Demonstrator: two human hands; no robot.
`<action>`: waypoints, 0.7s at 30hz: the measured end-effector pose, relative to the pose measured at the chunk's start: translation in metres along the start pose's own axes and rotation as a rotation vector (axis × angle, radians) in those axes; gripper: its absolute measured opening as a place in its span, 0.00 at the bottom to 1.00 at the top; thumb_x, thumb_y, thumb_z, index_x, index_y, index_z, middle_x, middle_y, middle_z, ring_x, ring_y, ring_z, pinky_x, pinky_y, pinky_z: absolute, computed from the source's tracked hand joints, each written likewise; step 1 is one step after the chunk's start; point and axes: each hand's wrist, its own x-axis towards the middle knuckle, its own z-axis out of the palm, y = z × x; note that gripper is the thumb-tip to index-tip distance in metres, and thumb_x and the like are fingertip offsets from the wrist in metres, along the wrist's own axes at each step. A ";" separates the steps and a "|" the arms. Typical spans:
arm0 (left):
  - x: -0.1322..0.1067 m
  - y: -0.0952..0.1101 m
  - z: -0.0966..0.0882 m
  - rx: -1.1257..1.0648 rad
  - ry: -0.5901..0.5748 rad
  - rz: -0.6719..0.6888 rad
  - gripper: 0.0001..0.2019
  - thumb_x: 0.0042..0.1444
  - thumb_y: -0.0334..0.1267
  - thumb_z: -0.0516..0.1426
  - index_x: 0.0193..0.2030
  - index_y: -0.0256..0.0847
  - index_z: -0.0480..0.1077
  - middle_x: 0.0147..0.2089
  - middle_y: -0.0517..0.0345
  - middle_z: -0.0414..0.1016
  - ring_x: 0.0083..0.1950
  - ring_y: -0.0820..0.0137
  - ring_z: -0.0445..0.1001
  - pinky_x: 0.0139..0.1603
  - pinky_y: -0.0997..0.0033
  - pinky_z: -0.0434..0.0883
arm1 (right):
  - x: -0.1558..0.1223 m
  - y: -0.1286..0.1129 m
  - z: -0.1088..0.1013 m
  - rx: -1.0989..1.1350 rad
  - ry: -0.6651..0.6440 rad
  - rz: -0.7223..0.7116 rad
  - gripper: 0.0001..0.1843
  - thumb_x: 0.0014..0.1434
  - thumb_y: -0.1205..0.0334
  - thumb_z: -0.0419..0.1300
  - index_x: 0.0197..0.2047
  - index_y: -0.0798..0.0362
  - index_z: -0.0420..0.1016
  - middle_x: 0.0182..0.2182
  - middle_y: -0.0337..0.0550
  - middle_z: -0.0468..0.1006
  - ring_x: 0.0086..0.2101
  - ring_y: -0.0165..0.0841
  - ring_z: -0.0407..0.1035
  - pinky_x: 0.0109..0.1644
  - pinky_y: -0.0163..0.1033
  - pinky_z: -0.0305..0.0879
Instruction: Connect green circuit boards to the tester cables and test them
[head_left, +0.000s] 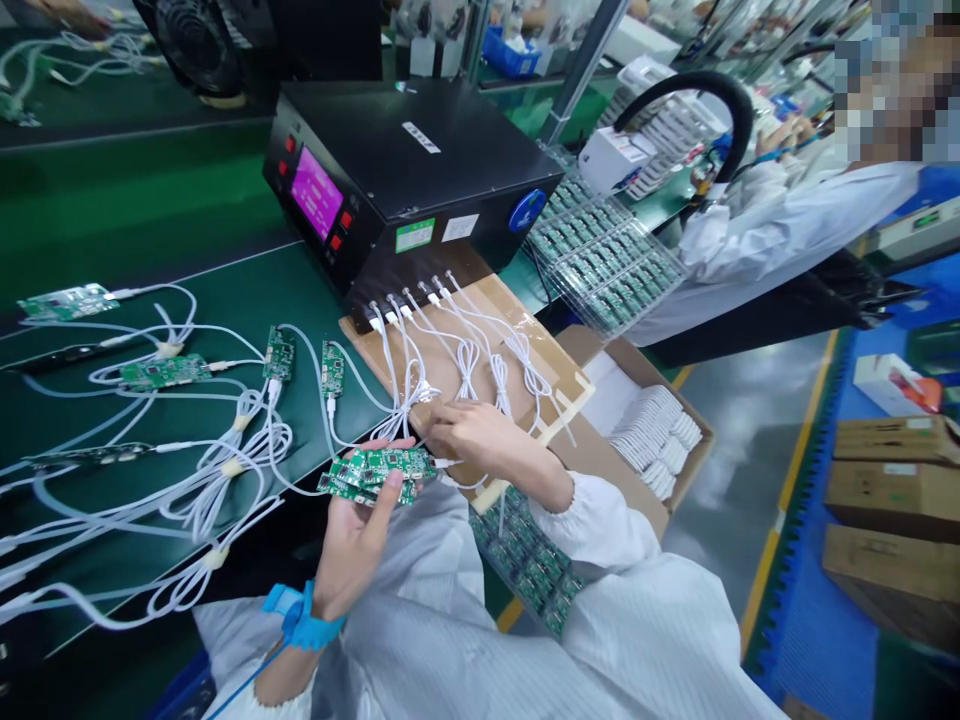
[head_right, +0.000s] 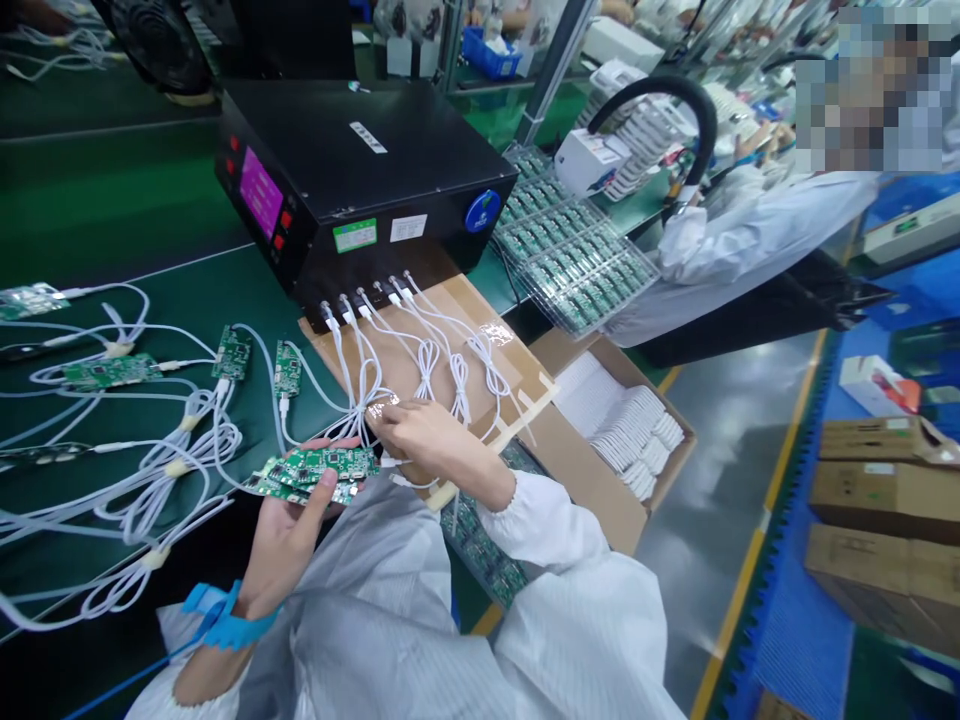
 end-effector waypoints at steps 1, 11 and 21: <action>-0.001 -0.003 -0.001 -0.005 -0.005 0.001 0.32 0.55 0.51 0.71 0.64 0.48 0.67 0.60 0.48 0.79 0.53 0.57 0.83 0.55 0.56 0.80 | 0.001 0.000 -0.001 -0.012 -0.006 0.007 0.09 0.65 0.74 0.64 0.34 0.52 0.77 0.34 0.42 0.78 0.33 0.34 0.73 0.37 0.40 0.67; 0.010 -0.009 0.004 -0.384 -0.098 -0.071 0.26 0.57 0.55 0.66 0.58 0.43 0.74 0.58 0.46 0.80 0.57 0.52 0.80 0.53 0.53 0.79 | -0.017 -0.016 -0.015 0.936 0.311 0.393 0.13 0.75 0.57 0.54 0.58 0.50 0.72 0.30 0.38 0.79 0.26 0.30 0.76 0.29 0.37 0.75; 0.025 -0.003 0.025 -0.408 -0.201 -0.050 0.28 0.58 0.56 0.68 0.59 0.44 0.72 0.51 0.50 0.81 0.51 0.60 0.80 0.49 0.61 0.78 | 0.001 -0.026 0.000 1.089 0.450 0.335 0.11 0.69 0.53 0.65 0.47 0.51 0.82 0.45 0.45 0.78 0.27 0.26 0.75 0.32 0.38 0.81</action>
